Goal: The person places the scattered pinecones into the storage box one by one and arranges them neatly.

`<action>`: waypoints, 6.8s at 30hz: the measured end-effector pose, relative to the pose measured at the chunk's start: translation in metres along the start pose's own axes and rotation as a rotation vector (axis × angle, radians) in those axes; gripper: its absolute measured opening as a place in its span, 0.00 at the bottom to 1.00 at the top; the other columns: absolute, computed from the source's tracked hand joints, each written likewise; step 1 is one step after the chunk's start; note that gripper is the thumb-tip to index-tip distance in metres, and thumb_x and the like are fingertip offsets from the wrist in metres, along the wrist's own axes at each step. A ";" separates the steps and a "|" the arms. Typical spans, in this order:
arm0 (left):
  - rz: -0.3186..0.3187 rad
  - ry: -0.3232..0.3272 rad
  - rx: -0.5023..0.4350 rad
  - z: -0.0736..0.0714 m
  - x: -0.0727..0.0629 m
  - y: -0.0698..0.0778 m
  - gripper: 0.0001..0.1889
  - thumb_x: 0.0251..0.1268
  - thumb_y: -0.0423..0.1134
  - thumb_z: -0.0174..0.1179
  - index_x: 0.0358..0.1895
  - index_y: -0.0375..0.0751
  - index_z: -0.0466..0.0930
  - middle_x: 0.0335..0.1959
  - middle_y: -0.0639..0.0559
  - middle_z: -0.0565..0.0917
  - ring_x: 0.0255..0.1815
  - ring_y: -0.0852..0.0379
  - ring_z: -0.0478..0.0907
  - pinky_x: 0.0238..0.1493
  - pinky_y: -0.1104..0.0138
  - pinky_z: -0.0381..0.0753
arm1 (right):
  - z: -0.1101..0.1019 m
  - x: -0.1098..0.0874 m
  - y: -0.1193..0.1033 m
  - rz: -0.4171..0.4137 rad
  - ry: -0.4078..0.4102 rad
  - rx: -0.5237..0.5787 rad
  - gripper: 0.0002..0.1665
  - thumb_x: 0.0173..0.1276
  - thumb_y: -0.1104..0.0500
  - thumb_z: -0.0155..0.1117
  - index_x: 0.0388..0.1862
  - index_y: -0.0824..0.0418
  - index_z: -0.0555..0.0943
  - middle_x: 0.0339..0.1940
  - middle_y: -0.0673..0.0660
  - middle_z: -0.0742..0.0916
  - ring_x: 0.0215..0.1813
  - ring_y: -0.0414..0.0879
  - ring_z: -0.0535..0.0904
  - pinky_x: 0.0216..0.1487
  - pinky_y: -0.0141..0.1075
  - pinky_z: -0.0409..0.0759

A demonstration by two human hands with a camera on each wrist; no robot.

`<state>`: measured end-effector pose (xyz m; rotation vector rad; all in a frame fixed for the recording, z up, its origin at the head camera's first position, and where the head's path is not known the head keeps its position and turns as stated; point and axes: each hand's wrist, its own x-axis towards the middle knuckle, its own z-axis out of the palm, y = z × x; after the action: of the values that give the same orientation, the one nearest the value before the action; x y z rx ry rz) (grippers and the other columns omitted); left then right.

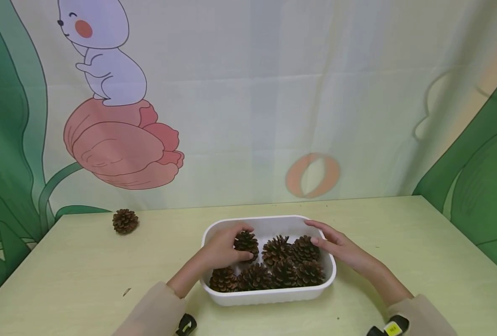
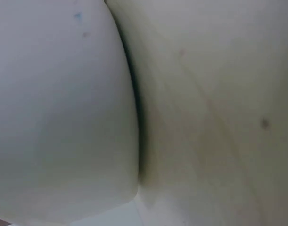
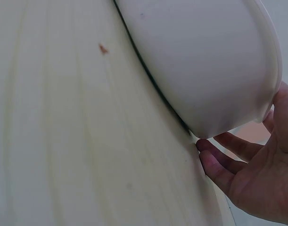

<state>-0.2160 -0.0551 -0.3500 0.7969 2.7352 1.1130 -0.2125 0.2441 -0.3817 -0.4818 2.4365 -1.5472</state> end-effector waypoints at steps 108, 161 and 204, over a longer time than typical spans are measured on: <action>-0.242 0.423 -0.041 -0.106 -0.071 -0.073 0.27 0.61 0.41 0.59 0.61 0.35 0.66 0.54 0.35 0.74 0.56 0.41 0.71 0.53 0.49 0.73 | 0.000 -0.001 0.000 -0.030 -0.006 0.000 0.29 0.71 0.52 0.48 0.70 0.54 0.59 0.71 0.63 0.59 0.68 0.63 0.54 0.63 0.60 0.58; -0.616 0.244 -0.056 -0.148 -0.060 -0.142 0.48 0.60 0.51 0.55 0.70 0.30 0.32 0.67 0.23 0.42 0.66 0.26 0.41 0.62 0.37 0.50 | 0.000 -0.001 0.001 -0.006 0.005 -0.002 0.29 0.71 0.50 0.48 0.69 0.52 0.59 0.71 0.62 0.59 0.68 0.63 0.54 0.62 0.60 0.58; -0.576 0.256 -0.103 -0.137 -0.061 -0.137 0.30 0.63 0.41 0.56 0.62 0.30 0.57 0.57 0.25 0.63 0.55 0.35 0.63 0.40 0.60 0.76 | 0.002 -0.002 -0.002 -0.029 0.005 -0.007 0.29 0.71 0.52 0.48 0.69 0.55 0.60 0.70 0.63 0.59 0.69 0.64 0.53 0.62 0.61 0.56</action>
<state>-0.2592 -0.2537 -0.3491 -0.1637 2.7797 1.2586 -0.2102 0.2425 -0.3803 -0.5176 2.4500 -1.5545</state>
